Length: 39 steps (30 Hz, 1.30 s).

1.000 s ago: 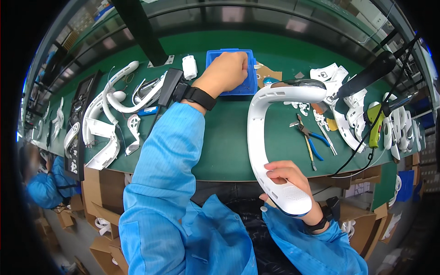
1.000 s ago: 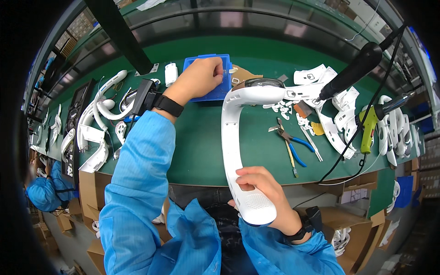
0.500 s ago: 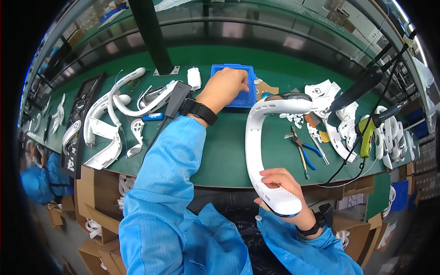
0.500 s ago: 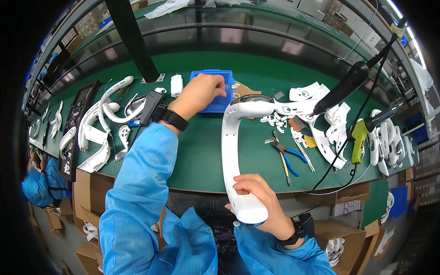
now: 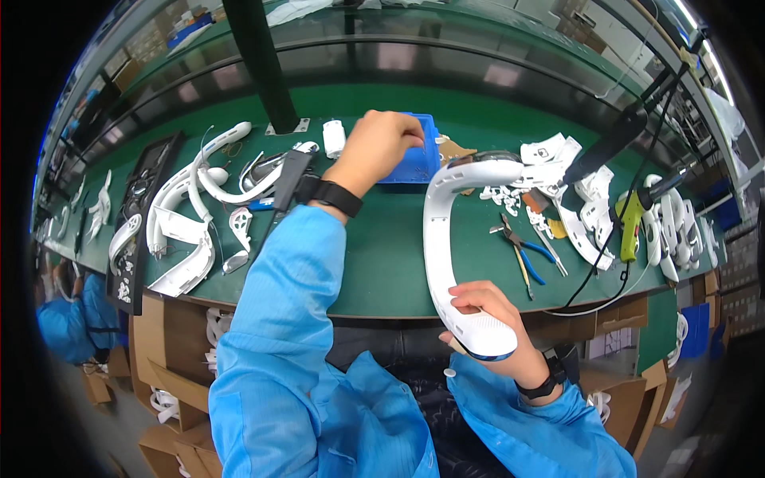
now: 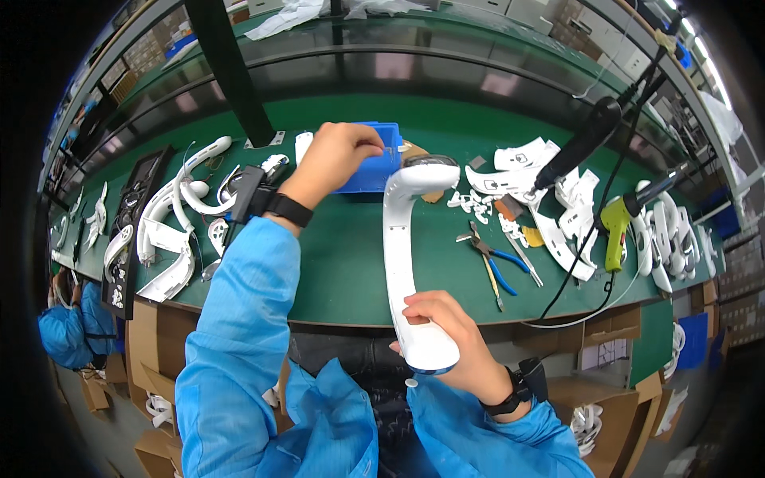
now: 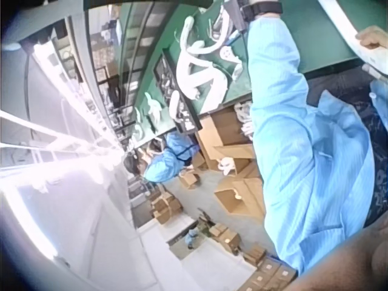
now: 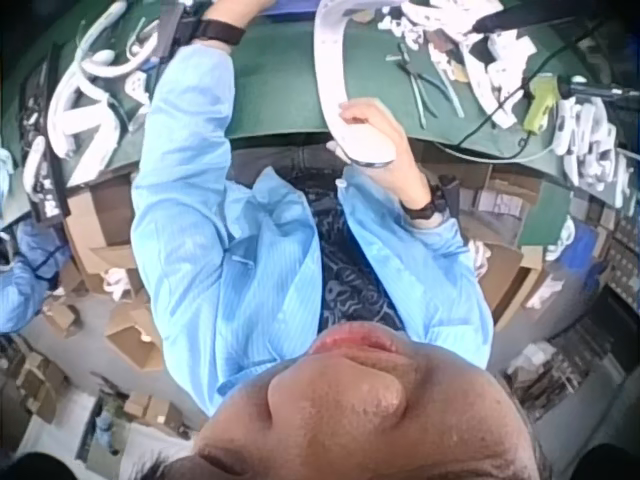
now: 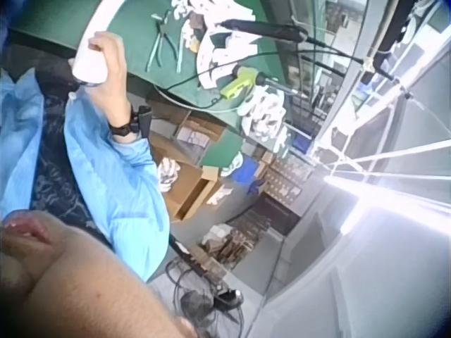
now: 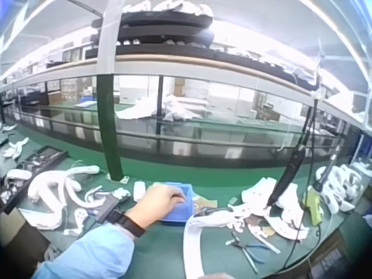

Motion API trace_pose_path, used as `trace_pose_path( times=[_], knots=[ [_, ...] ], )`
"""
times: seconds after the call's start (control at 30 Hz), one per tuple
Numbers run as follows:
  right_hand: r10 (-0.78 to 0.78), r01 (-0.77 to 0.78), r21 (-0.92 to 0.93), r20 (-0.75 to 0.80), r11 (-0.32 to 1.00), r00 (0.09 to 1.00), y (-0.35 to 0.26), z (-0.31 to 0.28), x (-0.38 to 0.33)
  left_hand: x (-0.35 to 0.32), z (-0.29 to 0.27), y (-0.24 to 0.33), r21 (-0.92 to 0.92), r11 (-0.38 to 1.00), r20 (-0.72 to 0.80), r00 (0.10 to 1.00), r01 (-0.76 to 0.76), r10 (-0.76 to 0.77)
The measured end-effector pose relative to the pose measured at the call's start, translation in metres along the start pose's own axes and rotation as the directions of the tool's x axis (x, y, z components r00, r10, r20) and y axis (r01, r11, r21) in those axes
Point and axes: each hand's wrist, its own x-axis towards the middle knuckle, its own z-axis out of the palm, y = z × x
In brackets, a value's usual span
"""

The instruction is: Assembling the internal and external components of a white electronic neck massager including the battery, PCB, and housing.

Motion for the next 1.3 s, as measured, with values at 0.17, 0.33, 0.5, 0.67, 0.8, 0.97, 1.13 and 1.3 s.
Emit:
trace_pose_path(
  times=[0.17, 0.33, 0.5, 0.67, 0.8, 0.97, 1.13, 1.3],
  knots=[
    [-0.012, 0.012, -0.011, 0.008, 1.0, 1.0, 0.0, -0.002, 0.003, -0.018, -0.018, 0.009, -0.295, 0.955, -0.088, 0.993, 0.044, -0.073],
    [-0.03, 0.03, -0.003, 0.033, 1.0, 0.999, 0.003, -0.01, 0.006, -0.052, -0.023, 0.023, -0.385, 0.915, -0.095, 0.982, 0.116, -0.164],
    [0.052, -0.066, 0.128, 0.111, 0.99, 0.992, -0.009, -0.018, 0.0, -0.096, -0.017, 0.044, -0.482, 0.871, -0.087, 0.984, 0.095, -0.156],
    [0.069, -0.084, 0.063, 0.213, 0.994, 0.975, -0.011, -0.03, -0.003, -0.114, -0.002, 0.064, -0.595, 0.803, 0.019, 1.0, 0.03, -0.024],
    [0.084, -0.098, 0.047, 0.242, 0.994, 0.967, -0.013, -0.032, 0.0, -0.111, 0.014, 0.071, -0.689, 0.722, 0.1, 0.995, 0.064, 0.008],
    [0.093, -0.104, 0.037, 0.233, 0.994, 0.968, -0.015, -0.03, -0.003, -0.105, 0.041, 0.08, -0.731, 0.661, 0.246, 0.969, 0.169, 0.025],
    [0.107, -0.118, 0.024, 0.272, 0.993, 0.956, -0.014, -0.033, -0.001, -0.112, 0.065, 0.08, -0.703, 0.687, 0.305, 0.95, 0.184, 0.058],
    [0.135, -0.183, 0.118, 0.33, 0.976, 0.934, -0.017, -0.043, 0.007, -0.112, 0.067, 0.084, -0.634, 0.75, 0.296, 0.955, 0.191, 0.007]
  ],
)
